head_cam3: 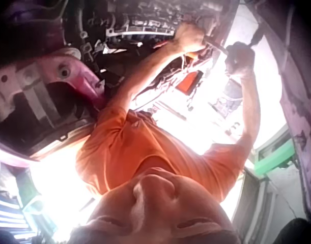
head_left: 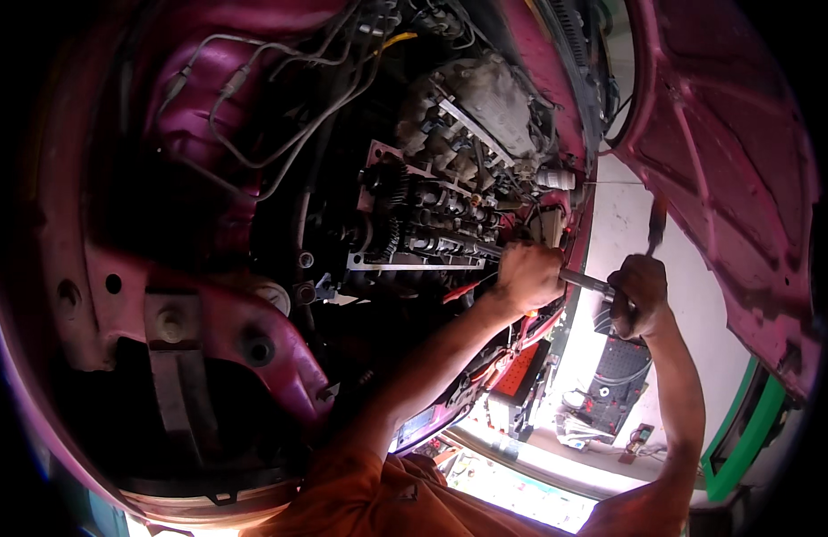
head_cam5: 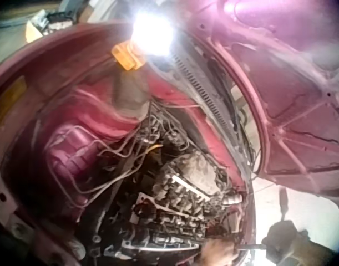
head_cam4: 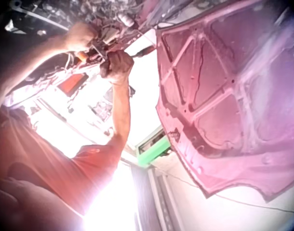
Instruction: The person uses a socket wrench and then a torque wrench to tighten bolts on the cylinder head of a car engine.
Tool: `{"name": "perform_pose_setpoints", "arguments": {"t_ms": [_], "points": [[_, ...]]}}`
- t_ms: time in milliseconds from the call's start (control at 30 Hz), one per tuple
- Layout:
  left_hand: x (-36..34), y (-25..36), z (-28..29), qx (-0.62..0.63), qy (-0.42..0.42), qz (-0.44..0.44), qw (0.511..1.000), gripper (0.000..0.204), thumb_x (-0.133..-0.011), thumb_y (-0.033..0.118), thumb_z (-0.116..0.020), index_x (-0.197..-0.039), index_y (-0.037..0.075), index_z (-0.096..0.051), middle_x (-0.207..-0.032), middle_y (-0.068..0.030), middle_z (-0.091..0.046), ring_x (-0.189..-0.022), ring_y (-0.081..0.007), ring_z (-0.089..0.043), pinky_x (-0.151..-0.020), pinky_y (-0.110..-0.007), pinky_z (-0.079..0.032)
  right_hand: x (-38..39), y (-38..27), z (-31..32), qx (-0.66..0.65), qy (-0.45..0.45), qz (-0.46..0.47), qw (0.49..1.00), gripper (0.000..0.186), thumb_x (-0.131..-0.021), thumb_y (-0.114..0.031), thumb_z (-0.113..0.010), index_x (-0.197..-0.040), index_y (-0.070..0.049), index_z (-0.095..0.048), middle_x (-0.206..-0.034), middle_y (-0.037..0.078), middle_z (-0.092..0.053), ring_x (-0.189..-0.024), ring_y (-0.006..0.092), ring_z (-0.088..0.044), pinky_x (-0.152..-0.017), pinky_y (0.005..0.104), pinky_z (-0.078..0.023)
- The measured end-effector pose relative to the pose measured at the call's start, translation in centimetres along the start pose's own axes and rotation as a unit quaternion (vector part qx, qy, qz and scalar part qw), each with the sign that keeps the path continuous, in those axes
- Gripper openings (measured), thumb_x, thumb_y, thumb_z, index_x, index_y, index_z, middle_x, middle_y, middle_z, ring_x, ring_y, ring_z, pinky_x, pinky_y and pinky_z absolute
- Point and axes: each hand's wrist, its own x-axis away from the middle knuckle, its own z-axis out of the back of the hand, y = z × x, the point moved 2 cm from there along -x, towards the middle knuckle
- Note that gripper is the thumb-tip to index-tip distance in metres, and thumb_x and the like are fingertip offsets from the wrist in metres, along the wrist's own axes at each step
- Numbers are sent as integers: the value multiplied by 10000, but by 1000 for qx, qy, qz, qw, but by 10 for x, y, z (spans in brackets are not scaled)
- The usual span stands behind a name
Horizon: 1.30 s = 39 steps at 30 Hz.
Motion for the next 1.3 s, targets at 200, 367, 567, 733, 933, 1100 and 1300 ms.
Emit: {"name": "perform_pose_setpoints", "arguments": {"t_ms": [200,367,567,733,933,1100,1300], "points": [[-2,2,5,0,-14,26,1000,168,-654,219,-648,-556,101,-580,-542,-119,-589,-460,-282,-591,-445,-401,-452,16,-10,-12,-139,38,-328,934,83,-748,-1,-469,-708,15,-540,-564,133,-509,-453,253,-492,-458,349,-374],[-3,4,12,4,-85,-21,996,159,-648,237,-659,-577,108,-603,-567,-129,-606,-511,-301,-625,-471,-404,-484,13,-7,-5,34,8,6,999,83,-612,-13,-546,-691,-40,-548,-580,84,-478,-459,266,-461,-493,358,-347],[-3,-1,13,-12,-100,-1,995,127,-604,206,-647,-623,87,-607,-606,-138,-612,-564,-327,-631,-540,-428,-510,18,-2,-11,-74,-3,-224,972,75,-624,5,-506,-673,-44,-535,-574,100,-485,-470,267,-459,-711,372,-335],[-3,-1,6,-18,-83,-11,996,132,-604,212,-663,-622,93,-610,-644,-140,-635,-591,-328,-644,-545,-425,-517,16,-3,-7,-18,9,-31,999,156,-525,-11,-519,-679,-14,-548,-546,92,-421,-441,266,-416,-494,361,-321],[-7,-5,13,-11,-140,3,990,122,-605,198,-647,-634,84,-615,-658,-137,-641,-609,-333,-649,-552,-426,-522,-1,-4,-4,-30,-13,-109,993,73,-574,-8,-510,-645,-27,-519,-560,105,-452,-468,287,-458,-518,359,-356],[-4,-5,20,-33,-28,-42,998,70,-603,145,-619,-606,78,-598,-590,-132,-605,-539,-300,-631,-511,-405,-514,-7,-6,-3,-54,-3,-114,992,85,-566,18,-521,-644,-16,-526,-567,109,-467,-475,286,-472,-541,365,-367],[3,34,-1,59,-4,-58,997,73,-626,54,-571,-589,92,-521,-483,-86,-492,-424,-244,-530,-434,-404,-448,-10,-24,42,19,-9,41,999,397,-364,-57,-588,-755,9,-606,-545,63,-396,-435,240,-397,-418,364,-283]]}}
